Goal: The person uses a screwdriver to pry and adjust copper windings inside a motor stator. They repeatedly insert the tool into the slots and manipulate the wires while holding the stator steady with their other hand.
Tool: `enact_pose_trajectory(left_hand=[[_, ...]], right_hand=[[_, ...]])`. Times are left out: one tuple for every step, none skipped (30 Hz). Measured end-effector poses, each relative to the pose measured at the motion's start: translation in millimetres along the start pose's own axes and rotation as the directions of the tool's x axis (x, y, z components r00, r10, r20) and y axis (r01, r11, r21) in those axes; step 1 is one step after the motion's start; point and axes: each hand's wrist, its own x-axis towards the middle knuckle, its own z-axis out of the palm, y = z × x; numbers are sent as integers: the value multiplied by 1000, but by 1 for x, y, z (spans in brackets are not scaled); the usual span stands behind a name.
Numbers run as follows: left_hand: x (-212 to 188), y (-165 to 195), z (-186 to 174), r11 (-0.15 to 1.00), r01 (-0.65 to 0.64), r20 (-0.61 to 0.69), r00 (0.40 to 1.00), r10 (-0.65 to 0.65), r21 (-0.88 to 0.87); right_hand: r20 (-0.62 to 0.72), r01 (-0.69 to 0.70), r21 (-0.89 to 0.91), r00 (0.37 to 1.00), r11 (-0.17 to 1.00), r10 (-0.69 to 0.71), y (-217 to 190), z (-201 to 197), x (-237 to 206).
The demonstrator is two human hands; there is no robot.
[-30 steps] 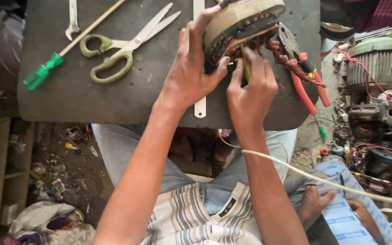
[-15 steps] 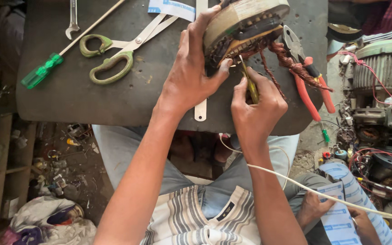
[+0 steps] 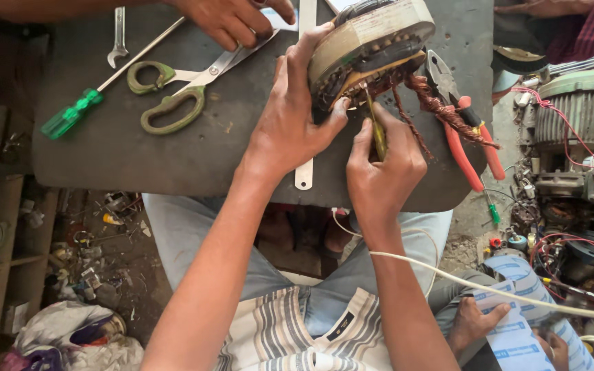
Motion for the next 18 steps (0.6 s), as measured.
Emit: enact_pose_trajectory(left_hand=[[0,1,0,1000,9,0,1000,-9,-6],[0,1,0,1000,4,-7,1000,-4,-13],[0,1,0,1000,0,-10,1000,0,-13],[1,1,0,1000,-4,-12,1000,4,-14],[0,2,0,1000,-4,-10,1000,4,-9],[1,2,-1,1000,-6,-6,1000,6,-2],[1,2,-1,1000,1,-5,1000,-1,1],[1,3,-1,1000,10,-3,1000,-10,4],[1,3,-2,1000,20,0,1000,-20,8],[1,3,-2,1000,17,-3,1000,-17,9],[1,3,-2,1000,14,-7,1000,-14,9],[1,3,-2,1000,13,-10,1000,-13,9],[0,3,-2,1000,9,-13,1000,-9,12],[0,3,-2,1000,3,-16,1000,-3,14],[1,2,-1,1000,-5,-19,1000,5,16],[1,2,-1,1000,-2,-19,1000,2,18],[1,2,-1,1000,3,-19,1000,-2,21],[2,2,-1,1000,7,-18,1000,-7,24]], right_hand=[[10,-6,17,1000,1000,6,0,-1,0],[19,-11,33,1000,999,11,0,-1,-1],[19,-20,41,1000,999,19,0,-1,0],[19,-28,49,999,998,27,0,-1,0],[18,-37,57,999,998,36,0,-1,0],[12,-36,53,999,998,35,0,-1,0],[7,-34,48,999,998,34,0,-1,1],[2,-33,43,999,999,33,0,0,1],[4,-32,51,999,998,32,0,0,1],[6,-30,59,1000,998,30,0,1,1],[8,-28,66,1000,997,28,0,1,0],[-2,-28,85,1000,996,28,0,1,0],[-13,-27,104,1000,994,29,0,1,-2],[-25,-25,124,999,992,28,1,1,-3],[-26,-49,151,998,987,54,1,0,-4],[-26,-73,178,997,981,79,2,-1,-6],[-24,-97,207,994,974,104,2,-2,-8],[-17,-87,229,996,970,93,2,-2,-9]])
